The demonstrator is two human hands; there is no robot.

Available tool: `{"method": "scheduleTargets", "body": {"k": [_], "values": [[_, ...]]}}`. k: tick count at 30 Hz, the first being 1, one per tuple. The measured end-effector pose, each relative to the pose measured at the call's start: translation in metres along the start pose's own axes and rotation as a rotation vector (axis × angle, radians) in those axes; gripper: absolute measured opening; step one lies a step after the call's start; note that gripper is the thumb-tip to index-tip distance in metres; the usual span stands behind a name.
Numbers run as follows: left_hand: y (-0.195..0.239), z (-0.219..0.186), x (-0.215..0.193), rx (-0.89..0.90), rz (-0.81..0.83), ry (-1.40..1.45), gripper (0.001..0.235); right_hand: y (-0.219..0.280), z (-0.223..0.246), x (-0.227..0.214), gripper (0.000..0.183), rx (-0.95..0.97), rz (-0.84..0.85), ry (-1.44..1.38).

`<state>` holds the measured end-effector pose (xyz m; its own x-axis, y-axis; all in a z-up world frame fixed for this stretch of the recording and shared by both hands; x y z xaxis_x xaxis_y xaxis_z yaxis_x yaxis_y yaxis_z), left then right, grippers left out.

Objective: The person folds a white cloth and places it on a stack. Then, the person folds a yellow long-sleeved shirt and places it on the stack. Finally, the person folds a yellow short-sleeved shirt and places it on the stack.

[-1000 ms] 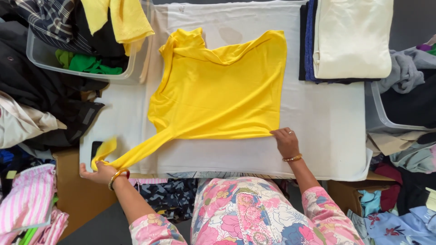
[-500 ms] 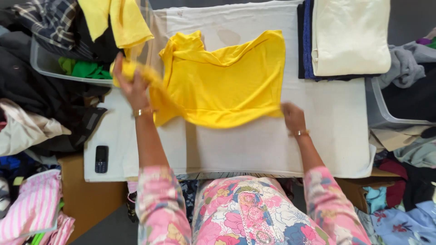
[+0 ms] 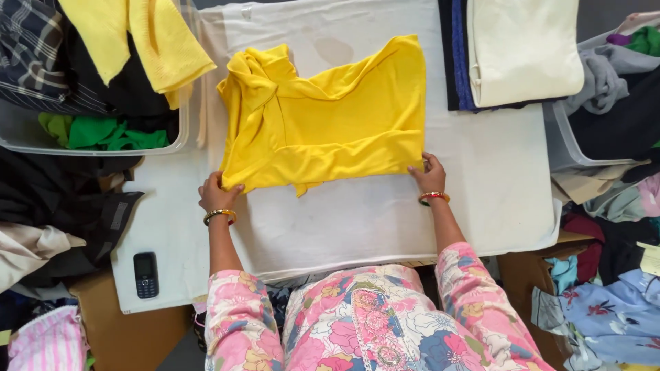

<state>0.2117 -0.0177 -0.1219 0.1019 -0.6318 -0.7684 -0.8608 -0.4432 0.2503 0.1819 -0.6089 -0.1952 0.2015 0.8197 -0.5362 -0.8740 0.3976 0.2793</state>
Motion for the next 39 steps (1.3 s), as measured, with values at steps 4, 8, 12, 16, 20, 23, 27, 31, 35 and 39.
{"method": "scheduleTargets", "body": {"k": [4, 8, 12, 16, 20, 23, 27, 31, 35, 39], "values": [[-0.026, 0.041, 0.015, -0.049, 0.173, -0.187, 0.049, -0.03, -0.024, -0.01, 0.047, -0.083, -0.007, 0.166], [-0.037, 0.034, -0.001, 0.156, 0.056, 0.589, 0.041, -0.054, -0.021, -0.04, 0.029, 0.012, 0.092, -0.107], [-0.035, 0.011, -0.002, 0.232, 0.27, 0.358, 0.058, -0.059, -0.008, -0.06, 0.024, -0.084, 0.106, -0.065], [-0.035, 0.031, -0.009, 0.201, 0.232, 0.493, 0.034, -0.03, 0.055, -0.084, 0.029, 0.011, 0.096, 0.047], [-0.007, 0.017, -0.047, 0.219, 0.181, 0.615, 0.037, -0.017, 0.044, -0.096, 0.035, -0.105, 0.083, -0.03], [0.007, 0.035, -0.034, 0.123, 0.194, 0.432, 0.035, -0.008, 0.013, -0.09, 0.04, -0.065, 0.081, 0.138], [0.015, 0.053, -0.023, 0.116, 0.173, -0.029, 0.03, 0.008, 0.016, -0.092, 0.04, 0.062, 0.126, 0.281], [0.032, 0.055, -0.032, 0.108, 0.22, 0.274, 0.026, 0.016, 0.014, -0.108, 0.039, 0.029, 0.119, 0.231], [0.046, 0.058, -0.01, -0.022, 0.215, -0.012, 0.03, 0.012, -0.006, -0.097, 0.047, -0.043, 0.166, 0.406], [0.057, 0.049, 0.009, -0.033, 0.063, -0.037, 0.04, 0.0, -0.01, -0.076, 0.046, -0.152, -0.008, 0.387]]}}
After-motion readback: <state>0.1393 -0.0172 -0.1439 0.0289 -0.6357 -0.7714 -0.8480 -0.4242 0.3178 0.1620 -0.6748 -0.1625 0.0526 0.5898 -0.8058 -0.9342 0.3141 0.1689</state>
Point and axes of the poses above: each hand's wrist, its own y-axis away from the middle knuckle, its own x-axis out of the palm, z = x × y, the point moved 2 cm from there along -y, towards the middle knuckle, and after that the axes turned 9 degrees about y, right-handed, at the moved point
